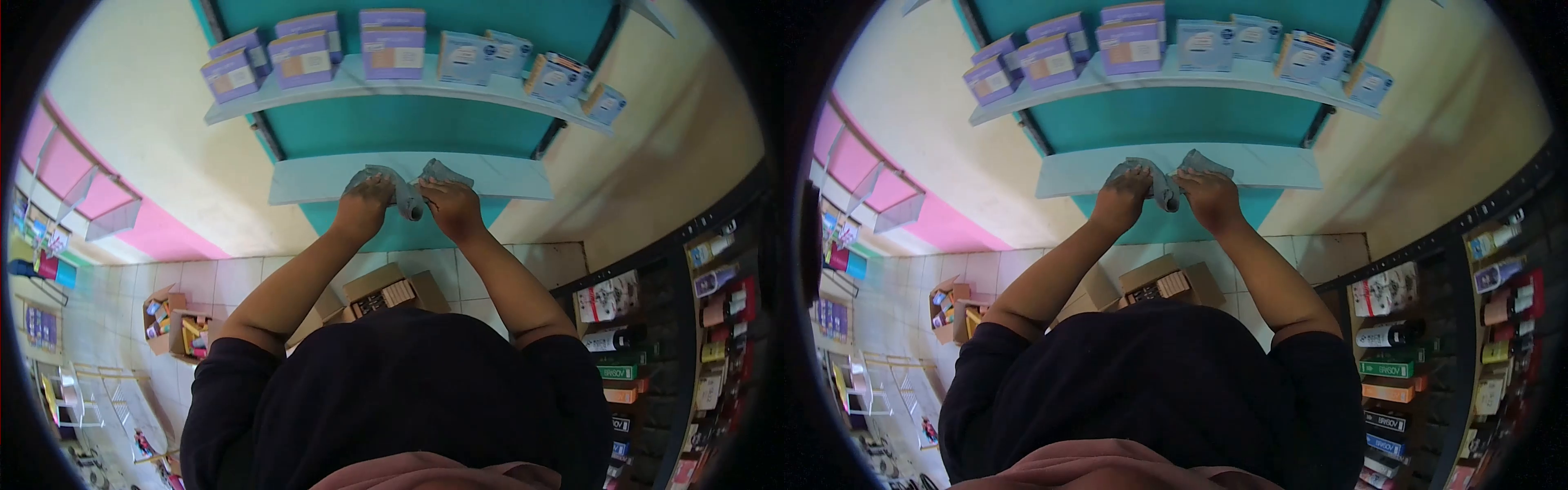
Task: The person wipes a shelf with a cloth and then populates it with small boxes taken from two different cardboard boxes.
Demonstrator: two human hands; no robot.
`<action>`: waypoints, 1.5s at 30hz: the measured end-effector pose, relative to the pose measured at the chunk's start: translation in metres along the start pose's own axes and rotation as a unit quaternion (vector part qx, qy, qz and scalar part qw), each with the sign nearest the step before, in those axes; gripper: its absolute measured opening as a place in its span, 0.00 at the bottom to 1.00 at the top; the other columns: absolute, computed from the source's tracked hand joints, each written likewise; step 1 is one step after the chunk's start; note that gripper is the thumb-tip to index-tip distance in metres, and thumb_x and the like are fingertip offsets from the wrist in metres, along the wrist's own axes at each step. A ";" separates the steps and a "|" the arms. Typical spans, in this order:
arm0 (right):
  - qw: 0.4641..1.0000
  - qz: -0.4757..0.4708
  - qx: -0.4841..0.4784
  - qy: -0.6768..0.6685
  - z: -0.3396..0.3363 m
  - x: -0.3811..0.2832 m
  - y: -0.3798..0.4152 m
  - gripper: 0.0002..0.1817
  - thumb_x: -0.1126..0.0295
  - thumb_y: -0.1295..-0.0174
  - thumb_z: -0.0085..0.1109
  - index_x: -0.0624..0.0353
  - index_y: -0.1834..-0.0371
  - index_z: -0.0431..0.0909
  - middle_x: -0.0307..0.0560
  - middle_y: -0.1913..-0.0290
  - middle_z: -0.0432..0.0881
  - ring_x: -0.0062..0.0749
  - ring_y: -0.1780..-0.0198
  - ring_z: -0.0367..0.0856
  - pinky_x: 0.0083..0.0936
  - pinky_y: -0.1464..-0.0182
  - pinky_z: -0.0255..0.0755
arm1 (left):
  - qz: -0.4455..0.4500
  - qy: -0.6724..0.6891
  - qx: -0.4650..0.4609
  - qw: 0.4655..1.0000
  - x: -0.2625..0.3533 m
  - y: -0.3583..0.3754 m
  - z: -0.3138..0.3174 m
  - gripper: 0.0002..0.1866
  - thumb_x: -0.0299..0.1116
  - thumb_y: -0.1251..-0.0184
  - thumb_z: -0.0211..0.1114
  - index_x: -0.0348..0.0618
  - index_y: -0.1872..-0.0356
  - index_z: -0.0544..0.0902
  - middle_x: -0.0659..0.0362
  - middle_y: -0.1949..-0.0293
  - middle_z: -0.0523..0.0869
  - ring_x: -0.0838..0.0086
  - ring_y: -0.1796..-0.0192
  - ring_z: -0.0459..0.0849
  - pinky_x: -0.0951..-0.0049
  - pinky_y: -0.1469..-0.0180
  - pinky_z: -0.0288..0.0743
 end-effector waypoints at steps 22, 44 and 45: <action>0.977 0.138 0.010 0.160 -0.138 0.170 0.105 0.15 0.74 0.47 0.67 0.47 0.56 0.89 0.38 0.56 0.90 0.31 0.50 0.89 0.38 0.42 0.69 | 0.200 0.095 -0.012 0.975 0.200 -0.146 0.139 0.17 0.27 0.41 0.60 0.29 0.53 0.84 0.42 0.53 0.89 0.53 0.50 0.90 0.61 0.45 0.84; 0.917 0.270 -0.240 0.168 -0.063 0.123 0.043 0.23 0.59 0.28 0.48 0.60 0.37 0.79 0.51 0.18 0.54 0.51 0.18 0.49 0.65 0.24 0.41 | -0.014 0.063 -0.190 0.980 0.111 -0.131 0.108 0.35 0.47 0.24 0.52 0.40 0.23 0.60 0.48 0.22 0.61 0.53 0.20 0.58 0.51 0.21 0.51; 0.919 0.266 -0.238 0.168 -0.052 0.109 0.034 0.23 0.58 0.27 0.47 0.60 0.40 0.81 0.50 0.18 0.54 0.52 0.17 0.48 0.66 0.23 0.39 | -0.026 0.058 -0.164 0.984 0.094 -0.121 0.097 0.35 0.47 0.26 0.54 0.40 0.24 0.62 0.47 0.23 0.64 0.52 0.21 0.61 0.50 0.22 0.53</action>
Point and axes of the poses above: each hand's wrist, its own y-axis away from the middle knuckle, its own z-axis out of the palm, x = y × z, the point moved 4 cm from there along -y, towards the middle knuckle
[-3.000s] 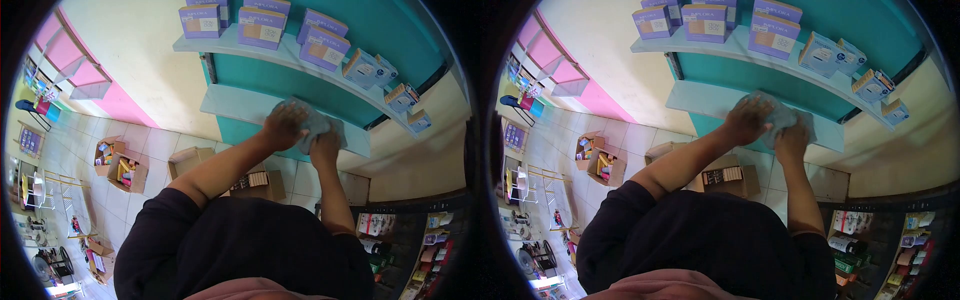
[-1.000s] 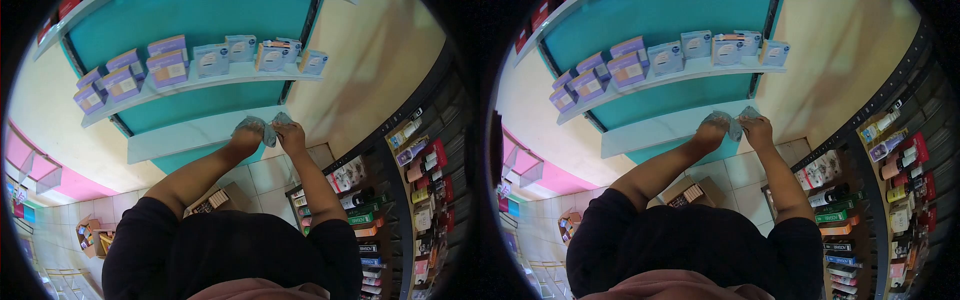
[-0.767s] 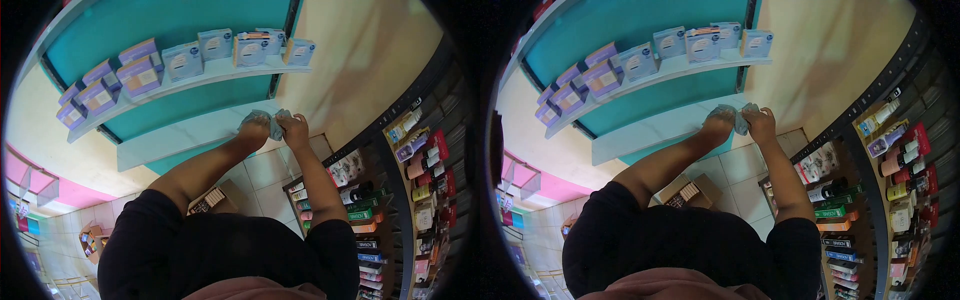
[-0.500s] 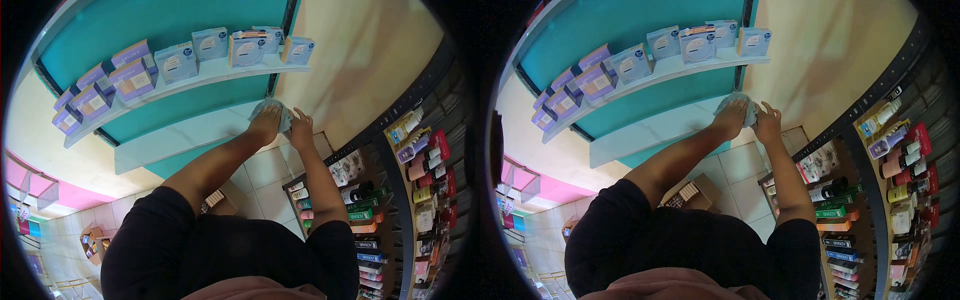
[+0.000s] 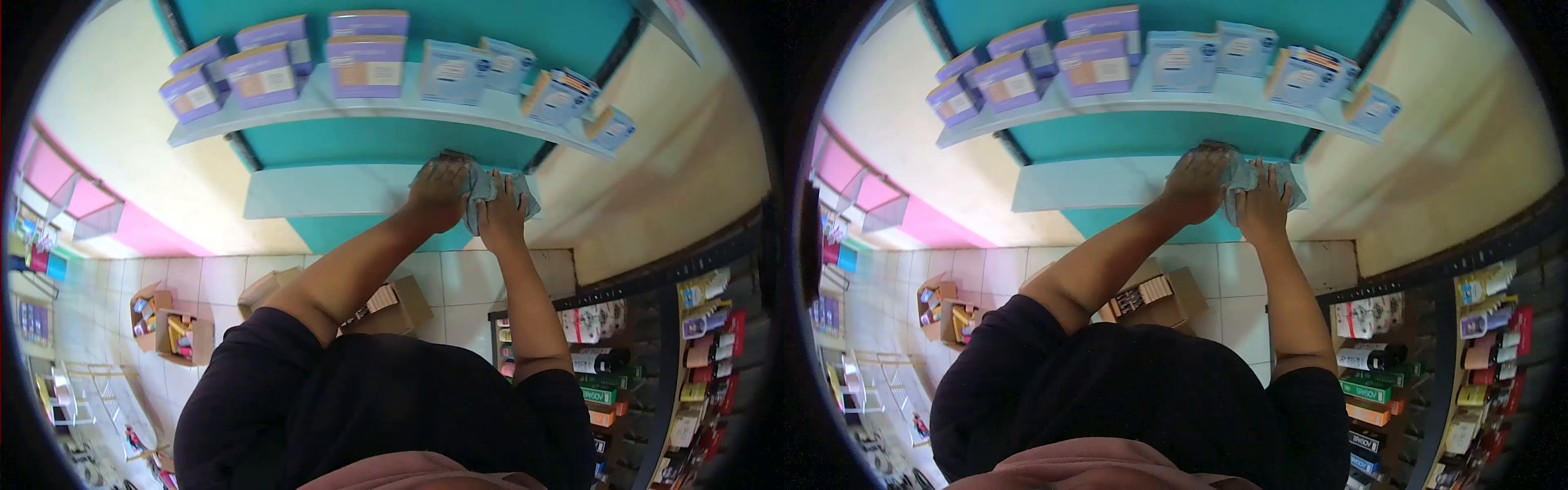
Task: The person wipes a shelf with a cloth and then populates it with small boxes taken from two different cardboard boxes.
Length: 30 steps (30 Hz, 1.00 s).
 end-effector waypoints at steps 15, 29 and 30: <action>0.983 -0.154 0.066 -0.079 0.039 -0.267 -0.039 0.37 0.48 0.28 0.50 0.67 0.26 0.64 0.58 0.21 0.61 0.54 0.20 0.55 0.68 0.24 0.44 | -0.221 -0.107 0.081 0.966 -0.186 0.181 -0.116 0.30 0.45 0.25 0.53 0.45 0.26 0.69 0.53 0.26 0.72 0.56 0.23 0.66 0.51 0.23 0.57; 0.966 -0.062 0.236 -0.085 -0.009 -0.088 -0.006 0.15 0.56 0.34 0.61 0.51 0.51 0.85 0.44 0.38 0.81 0.45 0.37 0.77 0.54 0.38 0.64 | -0.420 -0.090 0.084 0.899 -0.200 0.203 -0.124 0.42 0.56 0.24 0.49 0.23 0.27 0.62 0.32 0.25 0.61 0.40 0.20 0.53 0.48 0.20 0.47; 0.980 -0.007 0.191 -0.060 -0.007 -0.066 -0.002 0.18 0.53 0.32 0.58 0.49 0.46 0.83 0.46 0.33 0.76 0.45 0.33 0.73 0.58 0.35 0.60 | -0.425 -0.116 0.067 0.895 -0.192 0.196 -0.112 0.48 0.62 0.25 0.46 0.19 0.26 0.55 0.31 0.23 0.54 0.40 0.19 0.47 0.48 0.19 0.41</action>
Point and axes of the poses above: each hand's wrist, its own y-axis away from the middle knuckle, its own z-axis out of the palm, x = y × z, the point moved 4 cm from there along -y, towards the middle knuckle
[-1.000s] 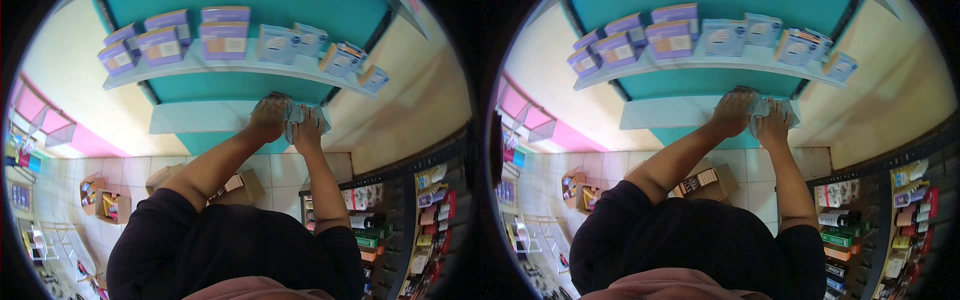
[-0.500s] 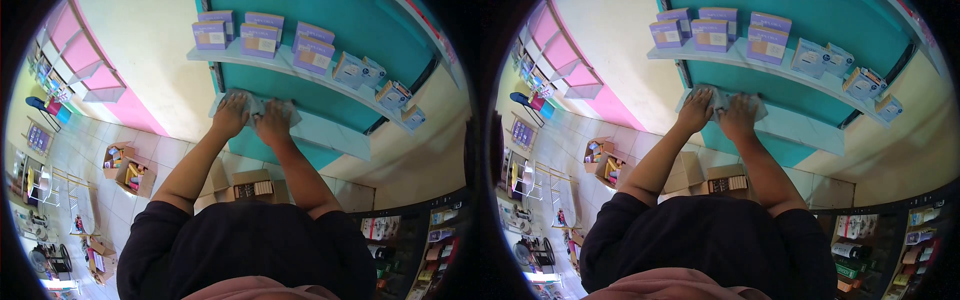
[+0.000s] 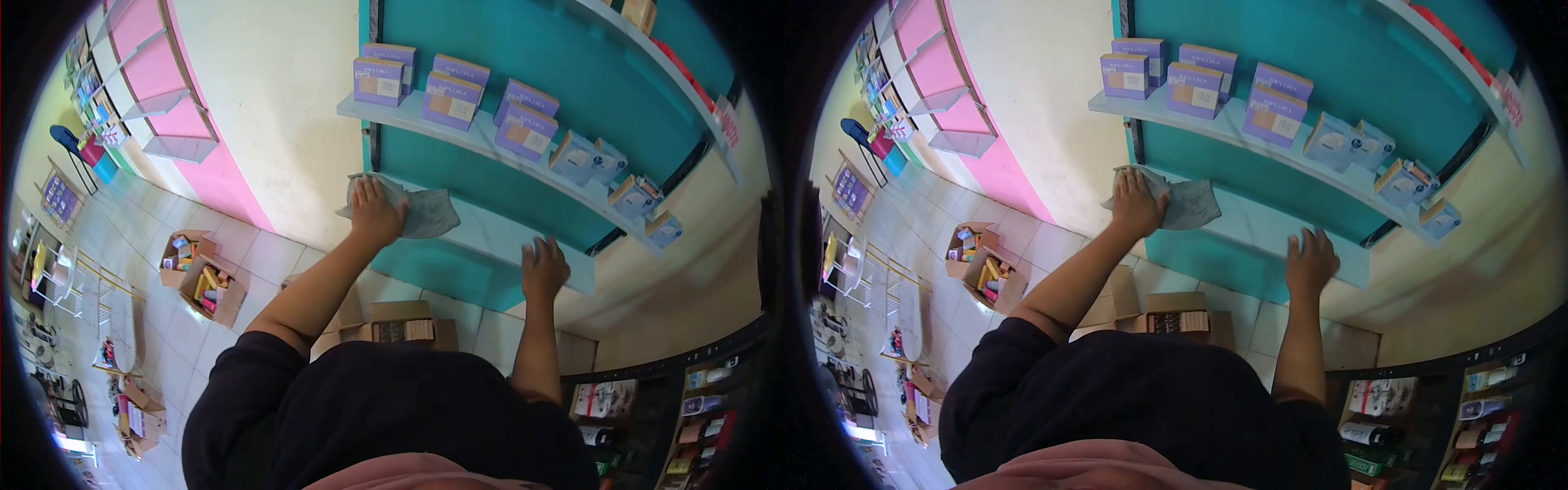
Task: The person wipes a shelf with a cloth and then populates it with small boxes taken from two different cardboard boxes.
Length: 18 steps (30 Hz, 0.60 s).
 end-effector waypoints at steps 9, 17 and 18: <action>0.994 0.080 -0.060 0.034 -0.007 0.093 0.049 0.24 0.49 0.23 0.44 0.37 0.27 0.71 0.40 0.19 0.59 0.43 0.19 0.54 0.67 0.25 0.41 | 0.113 -0.004 -0.119 0.986 0.145 0.023 0.007 0.52 0.66 0.26 0.45 0.22 0.23 0.49 0.31 0.21 0.47 0.41 0.17 0.40 0.48 0.19 0.35; 0.989 0.116 0.036 -0.080 -0.039 0.120 0.056 0.16 0.59 0.25 0.54 0.47 0.39 0.81 0.41 0.30 0.76 0.39 0.32 0.74 0.51 0.29 0.53 | 0.294 0.064 -0.097 0.949 0.264 0.068 0.048 0.51 0.66 0.26 0.44 0.23 0.24 0.54 0.31 0.22 0.53 0.40 0.19 0.47 0.47 0.19 0.38; 0.975 0.095 0.148 -0.135 -0.040 0.133 0.061 0.13 0.63 0.27 0.57 0.53 0.46 0.83 0.45 0.39 0.82 0.41 0.41 0.77 0.42 0.35 0.63 | 0.299 0.065 -0.096 0.947 0.275 0.071 0.048 0.50 0.65 0.25 0.44 0.22 0.24 0.54 0.31 0.23 0.53 0.39 0.19 0.47 0.47 0.19 0.38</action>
Point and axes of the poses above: each hand's wrist, its own y-axis away from the middle knuckle, its own z-axis out of the palm, x = y × z, the point moved 4 cm from there along -y, towards the middle knuckle
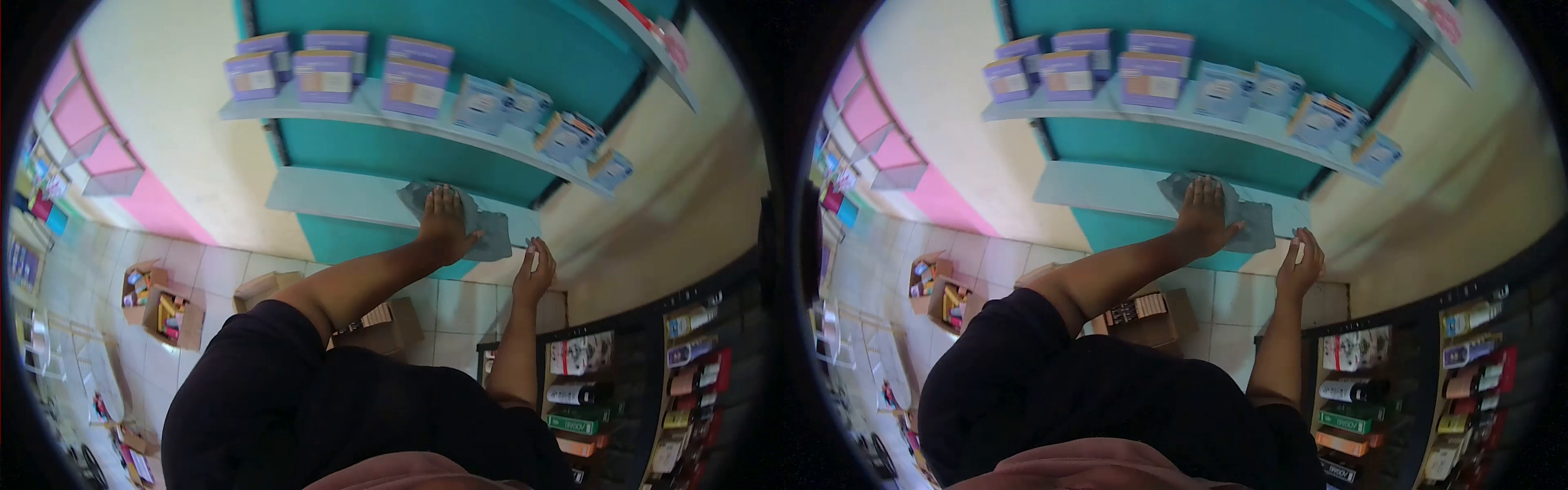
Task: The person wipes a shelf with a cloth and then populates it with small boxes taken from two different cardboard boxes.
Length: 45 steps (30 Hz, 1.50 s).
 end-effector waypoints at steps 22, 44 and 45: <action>0.876 0.373 -0.168 -0.256 -0.075 0.120 0.301 0.08 0.67 0.27 0.58 0.60 0.53 0.82 0.39 0.61 0.79 0.20 0.63 0.73 0.21 0.59 0.68 | 0.172 0.610 -0.219 0.742 0.172 0.004 0.053 0.22 0.22 0.40 0.62 0.43 0.42 0.82 0.54 0.50 0.87 0.67 0.47 0.83 0.67 0.41 0.76; 0.693 -0.121 -0.711 0.011 0.136 -0.062 0.418 0.12 0.57 0.32 0.61 0.48 0.51 0.83 0.44 0.51 0.83 0.42 0.49 0.84 0.43 0.48 0.77 | -0.582 0.622 0.117 0.510 -0.393 0.558 0.170 0.23 0.14 0.39 0.57 0.32 0.40 0.78 0.47 0.47 0.86 0.57 0.47 0.87 0.60 0.41 0.81; 0.671 -0.103 -0.734 0.011 0.144 -0.065 0.427 0.13 0.55 0.32 0.61 0.47 0.51 0.83 0.44 0.50 0.83 0.42 0.48 0.84 0.42 0.46 0.77 | -0.595 0.584 0.119 0.539 -0.394 0.559 0.176 0.22 0.15 0.39 0.58 0.31 0.42 0.80 0.48 0.50 0.87 0.58 0.50 0.88 0.63 0.44 0.81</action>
Point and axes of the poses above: each hand's wrist, its own y-axis away from the middle knuckle, its own z-axis out of the palm, x = y × z, the point moved 4 cm from there along -y, towards the middle knuckle
